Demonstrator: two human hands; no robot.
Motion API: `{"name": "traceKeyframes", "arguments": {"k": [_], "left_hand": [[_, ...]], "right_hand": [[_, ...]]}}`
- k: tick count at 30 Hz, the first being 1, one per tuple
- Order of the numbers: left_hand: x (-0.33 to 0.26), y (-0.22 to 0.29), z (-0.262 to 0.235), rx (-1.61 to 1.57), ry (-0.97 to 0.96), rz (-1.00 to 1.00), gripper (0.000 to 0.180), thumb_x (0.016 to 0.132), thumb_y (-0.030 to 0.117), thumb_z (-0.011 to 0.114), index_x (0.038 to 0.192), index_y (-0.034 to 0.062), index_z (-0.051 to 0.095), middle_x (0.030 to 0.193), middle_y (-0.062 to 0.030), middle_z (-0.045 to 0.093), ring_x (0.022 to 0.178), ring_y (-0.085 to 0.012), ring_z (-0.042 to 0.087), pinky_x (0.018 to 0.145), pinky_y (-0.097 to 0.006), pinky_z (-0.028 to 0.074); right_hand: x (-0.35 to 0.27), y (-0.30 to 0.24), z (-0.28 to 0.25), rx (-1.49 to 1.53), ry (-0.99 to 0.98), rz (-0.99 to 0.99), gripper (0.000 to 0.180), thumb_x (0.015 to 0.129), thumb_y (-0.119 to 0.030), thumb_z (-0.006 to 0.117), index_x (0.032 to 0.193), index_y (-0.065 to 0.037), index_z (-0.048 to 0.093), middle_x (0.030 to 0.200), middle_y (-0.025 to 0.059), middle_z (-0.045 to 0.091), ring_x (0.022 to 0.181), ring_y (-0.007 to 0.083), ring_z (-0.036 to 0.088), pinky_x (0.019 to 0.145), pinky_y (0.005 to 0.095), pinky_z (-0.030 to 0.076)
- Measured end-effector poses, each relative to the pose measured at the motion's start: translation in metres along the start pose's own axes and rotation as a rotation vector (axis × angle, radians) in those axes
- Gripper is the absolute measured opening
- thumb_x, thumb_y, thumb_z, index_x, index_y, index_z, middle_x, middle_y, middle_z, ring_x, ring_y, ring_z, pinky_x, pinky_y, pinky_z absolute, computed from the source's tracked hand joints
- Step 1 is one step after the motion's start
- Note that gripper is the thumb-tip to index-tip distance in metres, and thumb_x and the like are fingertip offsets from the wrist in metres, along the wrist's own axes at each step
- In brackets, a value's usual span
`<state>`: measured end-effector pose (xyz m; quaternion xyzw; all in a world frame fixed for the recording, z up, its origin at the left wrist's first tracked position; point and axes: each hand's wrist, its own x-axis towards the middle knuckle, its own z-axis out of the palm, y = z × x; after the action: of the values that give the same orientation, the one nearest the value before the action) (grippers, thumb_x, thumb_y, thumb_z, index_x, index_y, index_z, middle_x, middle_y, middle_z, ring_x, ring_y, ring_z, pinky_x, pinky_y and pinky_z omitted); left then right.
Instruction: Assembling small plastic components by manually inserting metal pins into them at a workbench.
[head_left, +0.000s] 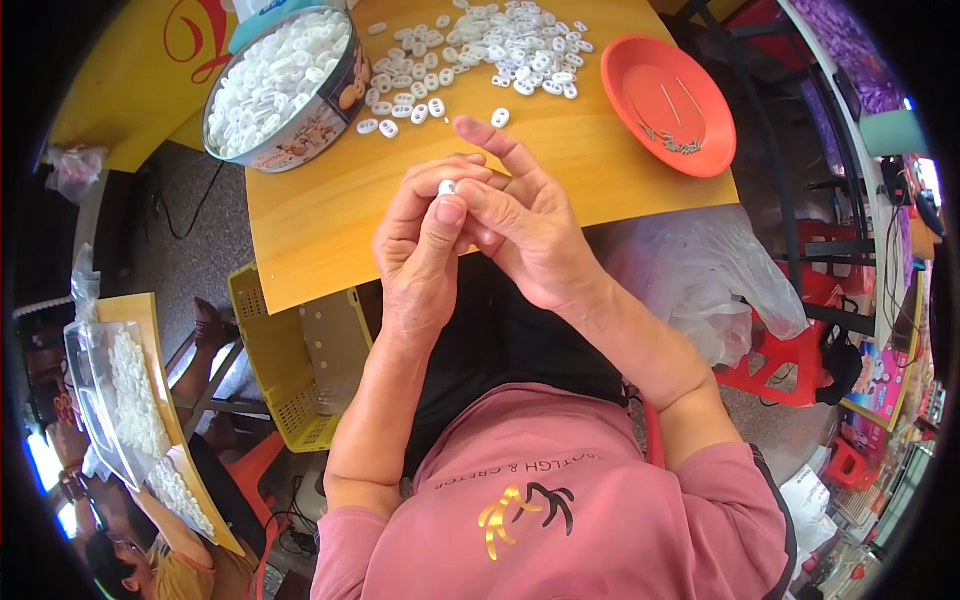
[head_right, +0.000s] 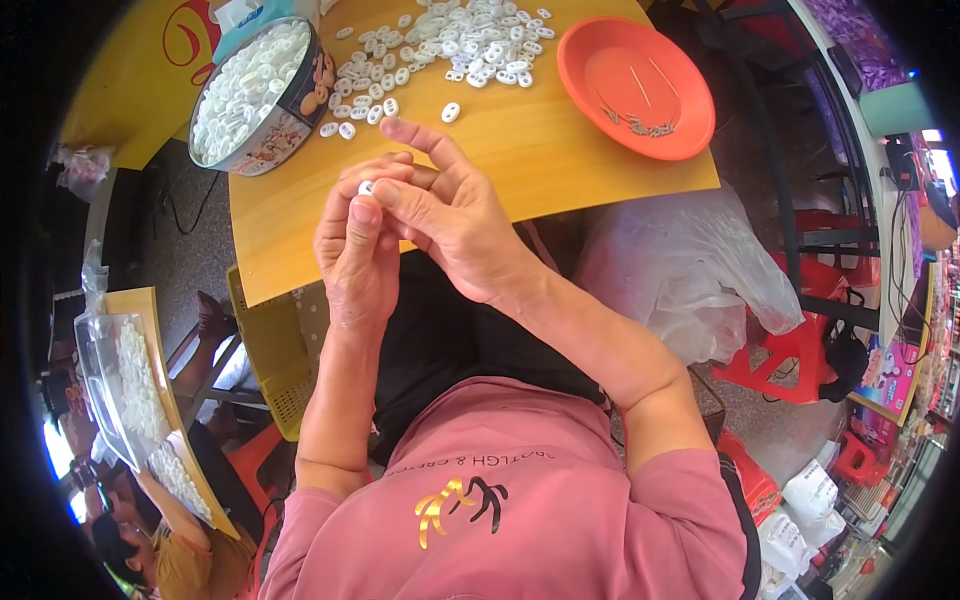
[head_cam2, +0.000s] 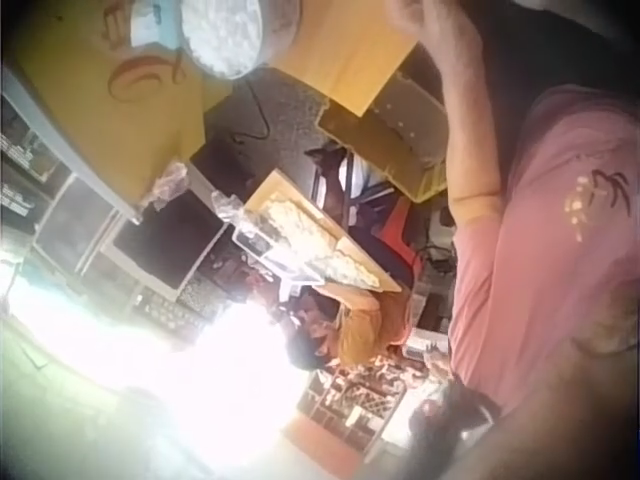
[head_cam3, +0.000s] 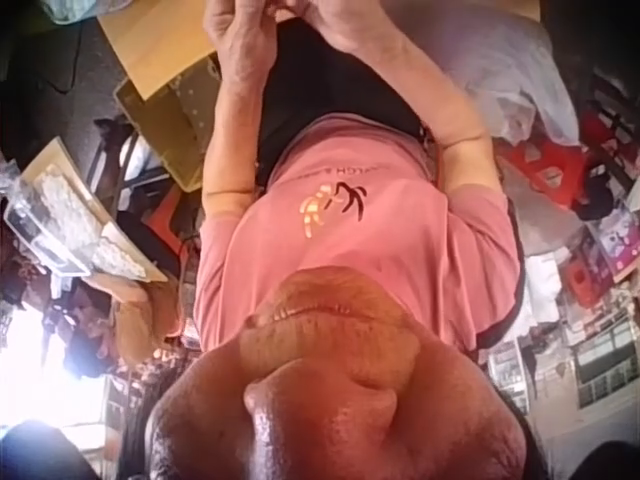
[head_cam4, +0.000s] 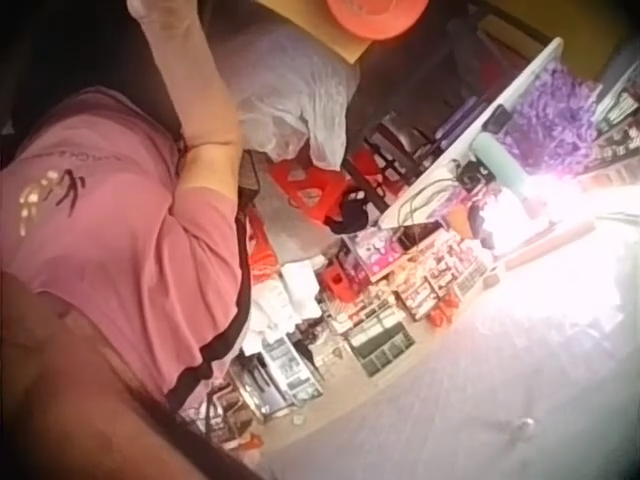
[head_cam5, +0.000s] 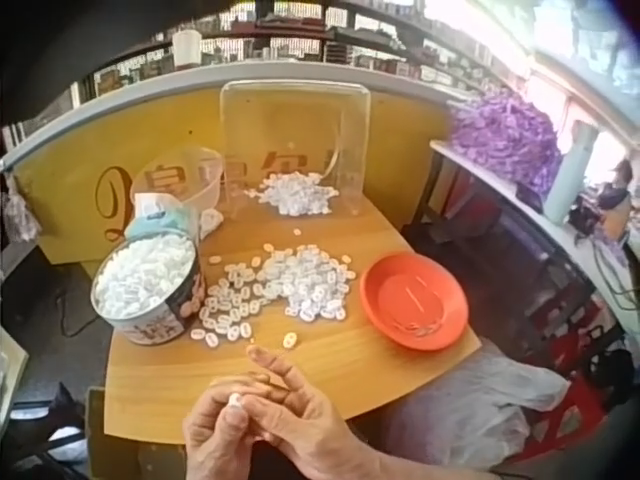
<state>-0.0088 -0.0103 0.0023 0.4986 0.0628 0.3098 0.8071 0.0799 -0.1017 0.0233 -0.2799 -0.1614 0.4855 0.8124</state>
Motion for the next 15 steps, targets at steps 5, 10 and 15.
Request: {"name": "traceKeyframes", "arguments": {"k": [5, 10, 15], "left_hand": [[-0.002, 0.0, -0.003, -0.064, 0.034, 0.009, 0.019, 0.097, 0.014, 0.058, 0.108, -0.0001, 0.063, 0.119, -0.0126, 0.058, 0.104, -0.0171, 0.057, 0.081, -0.027, 0.052], [-0.012, 0.01, -0.012, -0.019, 0.076, -0.08, 0.019, 0.096, 0.012, 0.059, 0.11, 0.0006, 0.064, 0.124, -0.0139, 0.057, 0.109, -0.0183, 0.056, 0.087, -0.029, 0.051], [-0.038, 0.05, -0.057, 0.219, 0.248, -0.078, 0.03, 0.092, 0.009, 0.062, 0.12, -0.0008, 0.058, 0.104, -0.0127, 0.065, 0.093, -0.0219, 0.065, 0.08, -0.032, 0.051]], "right_hand": [[-0.001, 0.009, 0.0, -0.02, 0.023, 0.011, 0.06, 0.093, -0.008, 0.064, 0.143, -0.004, 0.032, 0.097, 0.0036, 0.064, 0.075, 0.0049, 0.054, 0.069, 0.0201, 0.047], [0.003, 0.002, -0.001, -0.115, 0.058, 0.101, 0.057, 0.094, -0.012, 0.064, 0.141, 0.0, 0.035, 0.094, 0.0037, 0.065, 0.072, 0.0052, 0.056, 0.063, 0.0191, 0.047], [0.034, -0.041, -0.034, -1.363, 0.108, -0.209, 0.021, 0.091, -0.014, 0.065, 0.11, -0.006, 0.068, 0.082, 0.0079, 0.065, 0.067, 0.0115, 0.061, 0.061, 0.0272, 0.049]]}}
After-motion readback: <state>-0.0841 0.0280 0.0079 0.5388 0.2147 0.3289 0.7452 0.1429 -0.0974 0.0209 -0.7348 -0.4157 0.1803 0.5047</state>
